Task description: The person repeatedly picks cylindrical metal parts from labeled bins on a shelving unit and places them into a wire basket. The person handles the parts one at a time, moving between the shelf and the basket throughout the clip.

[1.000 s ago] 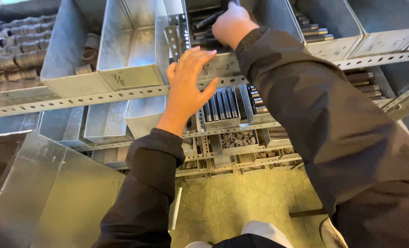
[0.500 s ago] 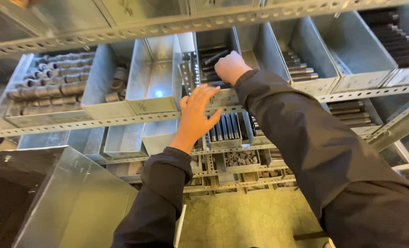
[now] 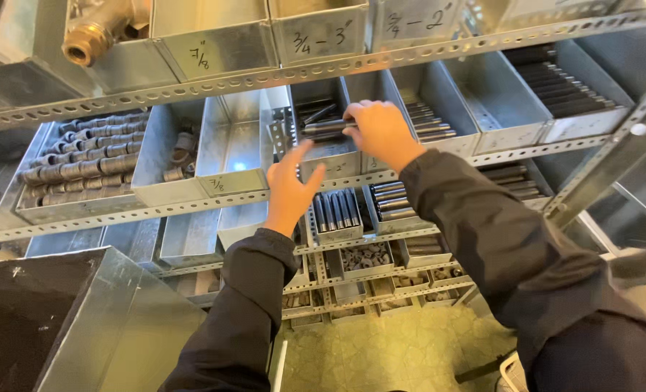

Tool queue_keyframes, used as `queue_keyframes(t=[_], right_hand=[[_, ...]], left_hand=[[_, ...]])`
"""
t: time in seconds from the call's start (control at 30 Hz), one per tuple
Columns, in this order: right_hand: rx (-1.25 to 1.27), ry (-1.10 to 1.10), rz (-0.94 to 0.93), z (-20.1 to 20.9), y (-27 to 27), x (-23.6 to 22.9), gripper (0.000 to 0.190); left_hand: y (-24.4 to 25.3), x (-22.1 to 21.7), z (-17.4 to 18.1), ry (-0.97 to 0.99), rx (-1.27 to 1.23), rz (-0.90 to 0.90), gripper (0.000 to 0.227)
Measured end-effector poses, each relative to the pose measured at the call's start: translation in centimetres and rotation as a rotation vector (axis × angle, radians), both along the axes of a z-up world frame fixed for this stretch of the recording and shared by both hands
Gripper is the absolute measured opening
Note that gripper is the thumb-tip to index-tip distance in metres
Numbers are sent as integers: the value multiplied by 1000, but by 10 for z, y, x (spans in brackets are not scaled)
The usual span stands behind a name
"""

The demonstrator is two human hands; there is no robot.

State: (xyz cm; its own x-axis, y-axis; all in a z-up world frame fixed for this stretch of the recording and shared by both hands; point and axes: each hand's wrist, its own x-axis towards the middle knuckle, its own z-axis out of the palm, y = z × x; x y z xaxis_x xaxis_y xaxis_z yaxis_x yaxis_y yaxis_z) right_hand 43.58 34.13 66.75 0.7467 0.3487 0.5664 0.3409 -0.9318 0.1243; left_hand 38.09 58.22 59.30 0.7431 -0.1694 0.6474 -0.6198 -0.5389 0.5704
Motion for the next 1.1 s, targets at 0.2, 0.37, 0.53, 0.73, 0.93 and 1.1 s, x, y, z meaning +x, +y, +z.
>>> queue_keyframes(t=[0.2, 0.37, 0.53, 0.73, 0.93, 1.1], right_hand=[[373, 106, 288, -21, -6, -98, 26], [523, 246, 315, -26, 6, -197, 28], [775, 396, 263, -70, 22, -268, 36], [1347, 620, 95, -151, 34, -343, 31], [1709, 618, -99, -199, 12, -423, 43], [1874, 380, -245, -234, -21, -488, 37]], left_hand=[[3, -72, 34, 323, -371, -129, 75], [23, -124, 8, 456, -400, -216, 58], [39, -189, -16, 540, -334, -182, 39], [40, -239, -68, 792, -192, -223, 45], [5, -257, -124, 979, -185, -456, 29], [-60, -269, -150, 1087, 51, -649, 28]])
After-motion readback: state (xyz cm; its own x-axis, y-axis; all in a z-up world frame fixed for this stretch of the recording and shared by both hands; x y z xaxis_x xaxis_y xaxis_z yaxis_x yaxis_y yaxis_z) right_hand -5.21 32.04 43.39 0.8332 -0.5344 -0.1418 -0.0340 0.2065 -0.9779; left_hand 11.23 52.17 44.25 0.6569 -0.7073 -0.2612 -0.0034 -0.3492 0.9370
